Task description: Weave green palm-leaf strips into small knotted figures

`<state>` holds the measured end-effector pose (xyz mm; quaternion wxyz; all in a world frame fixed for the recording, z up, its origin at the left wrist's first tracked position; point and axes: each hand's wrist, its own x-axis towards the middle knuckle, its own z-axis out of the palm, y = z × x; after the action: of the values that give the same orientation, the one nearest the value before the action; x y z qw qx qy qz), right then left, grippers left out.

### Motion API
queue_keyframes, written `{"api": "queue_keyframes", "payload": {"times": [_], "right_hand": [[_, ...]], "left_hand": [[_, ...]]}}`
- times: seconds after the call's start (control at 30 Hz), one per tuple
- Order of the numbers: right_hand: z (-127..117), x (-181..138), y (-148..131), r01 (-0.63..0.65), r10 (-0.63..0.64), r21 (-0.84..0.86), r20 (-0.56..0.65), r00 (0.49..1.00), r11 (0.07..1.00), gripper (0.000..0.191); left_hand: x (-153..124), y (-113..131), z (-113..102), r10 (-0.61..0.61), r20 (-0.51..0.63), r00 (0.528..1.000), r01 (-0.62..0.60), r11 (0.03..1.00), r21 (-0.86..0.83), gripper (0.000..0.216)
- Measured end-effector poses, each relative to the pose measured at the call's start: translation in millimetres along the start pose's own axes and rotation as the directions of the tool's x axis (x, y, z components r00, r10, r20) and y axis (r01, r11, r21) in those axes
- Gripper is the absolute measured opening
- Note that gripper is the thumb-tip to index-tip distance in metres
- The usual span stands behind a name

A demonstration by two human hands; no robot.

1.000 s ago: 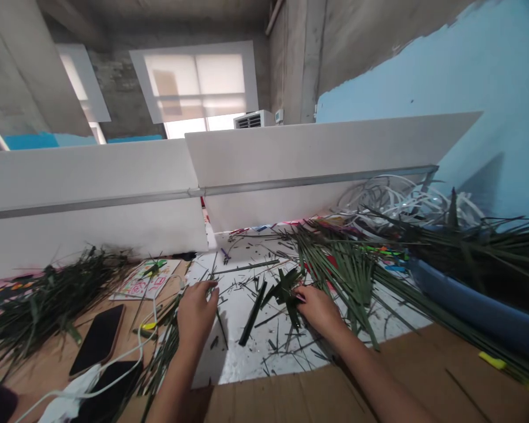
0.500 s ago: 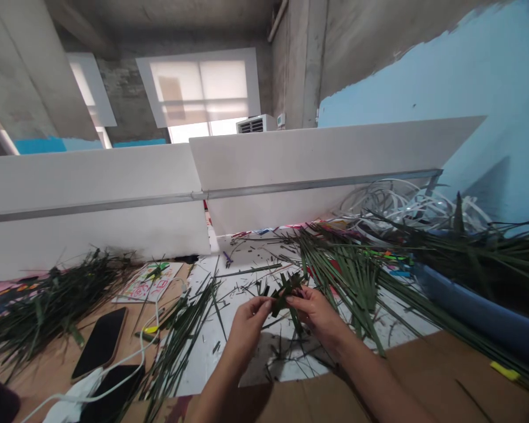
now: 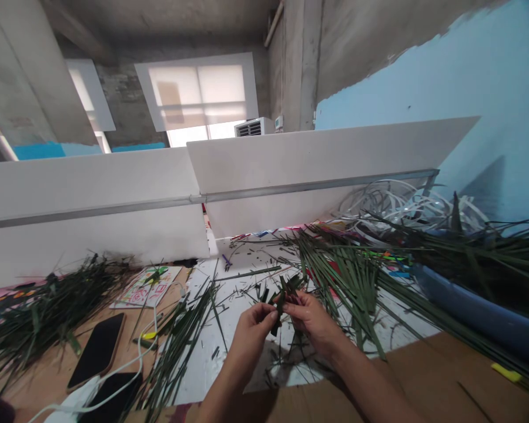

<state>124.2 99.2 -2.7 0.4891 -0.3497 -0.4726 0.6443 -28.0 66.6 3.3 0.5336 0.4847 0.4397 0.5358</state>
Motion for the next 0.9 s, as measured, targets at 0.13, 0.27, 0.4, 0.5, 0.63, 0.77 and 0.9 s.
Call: {"api": "queue_keyframes", "payload": {"times": [0.13, 0.27, 0.4, 0.5, 0.63, 0.77, 0.9], "right_hand": [[0, -1, -7, 0.023, -0.024, -0.005, -0.05, 0.998, 1.0, 0.038], [-1, 2, -10, 0.113, -0.121, -0.09, -0.087, 0.989, 0.989, 0.037], [-2, 3, -8, 0.118, -0.122, -0.047, -0.096, 0.988, 0.992, 0.033], [-2, 1, -8, 0.107, -0.107, 0.001, -0.015, 0.994, 0.994, 0.031], [0, -1, -8, 0.074, -0.077, 0.036, 0.081, 0.994, 0.997, 0.029], [1, 0, -7, 0.091, -0.091, -0.006, 0.008, 0.996, 0.996, 0.034], [2, 2, -7, 0.108, -0.111, -0.102, -0.023, 0.994, 0.989, 0.034]], "left_hand": [[2, -4, -2, 0.051, -0.047, 0.998, -0.045, 0.992, 0.118, 0.029], [-1, -1, -3, 0.171, -0.098, 0.98, -0.121, 0.916, 0.383, 0.019], [-7, 6, 0, 0.045, -0.041, 0.998, -0.035, 0.975, 0.219, 0.029], [-11, 10, 1, -0.114, 0.057, 0.992, 0.114, 0.993, -0.007, 0.044], [-12, 7, 0, -0.193, 0.162, 0.968, 0.218, 0.964, -0.155, 0.043], [-7, 1, -1, -0.174, 0.08, 0.982, 0.186, 0.964, -0.191, 0.036], [-4, 0, -2, -0.149, -0.014, 0.989, 0.146, 0.979, -0.145, 0.04]]}}
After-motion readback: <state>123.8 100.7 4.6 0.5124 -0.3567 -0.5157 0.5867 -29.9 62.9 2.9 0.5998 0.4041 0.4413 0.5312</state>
